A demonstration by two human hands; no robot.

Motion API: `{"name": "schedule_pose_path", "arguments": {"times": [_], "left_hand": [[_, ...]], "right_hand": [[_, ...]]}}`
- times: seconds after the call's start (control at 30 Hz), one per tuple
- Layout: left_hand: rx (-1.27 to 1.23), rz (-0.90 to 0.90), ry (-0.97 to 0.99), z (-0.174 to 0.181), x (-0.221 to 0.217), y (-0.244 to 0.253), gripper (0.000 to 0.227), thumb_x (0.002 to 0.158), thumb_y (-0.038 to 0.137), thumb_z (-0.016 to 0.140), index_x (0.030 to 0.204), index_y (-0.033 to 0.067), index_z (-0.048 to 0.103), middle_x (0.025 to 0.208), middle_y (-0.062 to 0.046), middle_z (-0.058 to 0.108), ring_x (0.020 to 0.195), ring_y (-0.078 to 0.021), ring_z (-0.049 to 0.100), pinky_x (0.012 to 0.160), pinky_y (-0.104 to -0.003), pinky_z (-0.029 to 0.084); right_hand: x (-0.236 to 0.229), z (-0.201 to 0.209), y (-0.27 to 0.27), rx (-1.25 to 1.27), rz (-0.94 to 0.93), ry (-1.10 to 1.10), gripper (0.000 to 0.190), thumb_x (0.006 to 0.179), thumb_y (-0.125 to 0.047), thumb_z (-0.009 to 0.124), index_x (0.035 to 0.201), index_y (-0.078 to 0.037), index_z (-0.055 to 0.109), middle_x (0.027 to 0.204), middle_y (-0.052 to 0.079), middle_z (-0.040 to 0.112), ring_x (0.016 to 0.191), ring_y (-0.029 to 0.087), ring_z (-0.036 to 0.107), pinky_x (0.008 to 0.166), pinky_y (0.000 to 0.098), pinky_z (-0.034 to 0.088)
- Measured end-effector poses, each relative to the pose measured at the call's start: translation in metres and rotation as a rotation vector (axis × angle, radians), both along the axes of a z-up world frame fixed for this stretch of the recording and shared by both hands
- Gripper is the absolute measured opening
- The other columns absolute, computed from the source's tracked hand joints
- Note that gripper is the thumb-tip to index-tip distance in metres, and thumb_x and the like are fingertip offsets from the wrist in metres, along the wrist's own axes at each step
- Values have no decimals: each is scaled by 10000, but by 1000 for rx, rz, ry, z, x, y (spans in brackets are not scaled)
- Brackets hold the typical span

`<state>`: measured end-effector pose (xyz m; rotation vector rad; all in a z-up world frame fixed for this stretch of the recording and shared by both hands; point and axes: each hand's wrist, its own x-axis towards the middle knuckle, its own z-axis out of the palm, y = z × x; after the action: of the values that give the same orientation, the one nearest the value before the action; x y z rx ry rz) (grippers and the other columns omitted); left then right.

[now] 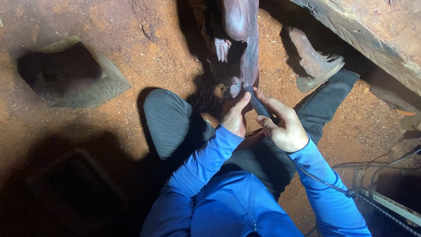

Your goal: Using a rotary carving tool to add fine details to a wooden statue while sitting on the floor.

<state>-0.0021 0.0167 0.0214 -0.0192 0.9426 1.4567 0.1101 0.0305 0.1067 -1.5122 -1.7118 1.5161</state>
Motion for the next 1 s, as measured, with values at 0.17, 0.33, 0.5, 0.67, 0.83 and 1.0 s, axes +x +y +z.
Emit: {"name": "schedule_pose_path", "arguments": {"times": [0.17, 0.33, 0.5, 0.67, 0.83, 1.0], "left_hand": [[18, -11, -10, -18, 8, -5, 295, 911, 180, 765, 1155, 15, 752, 1164, -127, 746, 1065, -197, 687, 865, -320, 491], [42, 13, -15, -13, 5, -5, 305, 900, 146, 772, 1150, -26, 742, 1198, -163, 730, 1114, -224, 665, 893, -335, 480], [17, -6, -60, -8, 3, -3, 291, 905, 165, 767, 1144, 1, 752, 1165, -136, 750, 1080, -222, 685, 908, -375, 441], [8, -25, -95, -5, 2, -2, 288, 921, 188, 761, 1142, 3, 753, 1185, -150, 739, 1111, -235, 652, 987, -426, 374], [48, -39, -72, -6, 2, -9, 312, 940, 155, 732, 1193, -27, 723, 1253, -173, 707, 1184, -245, 626, 1032, -401, 357], [94, -32, -22, -19, 6, -10, 331, 927, 129, 739, 1211, -38, 712, 1283, -207, 683, 1276, -297, 604, 1141, -414, 360]], "right_hand": [[-3, 5, -7, 1, -25, 7, 559, 920, 31, 630, 1464, -75, 562, 920, 250, 680, 535, 182, 612, 332, 283, 484], [-7, 7, -10, 16, -30, 8, 555, 914, 18, 642, 1456, -75, 568, 955, 256, 690, 551, 190, 617, 332, 288, 503], [-16, 16, -8, 46, -15, -13, 553, 911, 35, 634, 1452, -61, 566, 1000, 289, 686, 591, 215, 623, 305, 285, 473], [-14, 12, -8, 64, -6, -34, 550, 919, 41, 624, 1456, -56, 559, 1009, 295, 684, 593, 219, 628, 296, 273, 460], [-5, 1, -15, 61, -5, -52, 549, 921, 42, 627, 1458, -50, 557, 1032, 286, 680, 622, 242, 642, 335, 291, 480], [2, -6, -20, 107, 10, -62, 556, 902, 56, 650, 1446, -20, 566, 1155, 304, 663, 776, 344, 674, 433, 376, 524]]}}
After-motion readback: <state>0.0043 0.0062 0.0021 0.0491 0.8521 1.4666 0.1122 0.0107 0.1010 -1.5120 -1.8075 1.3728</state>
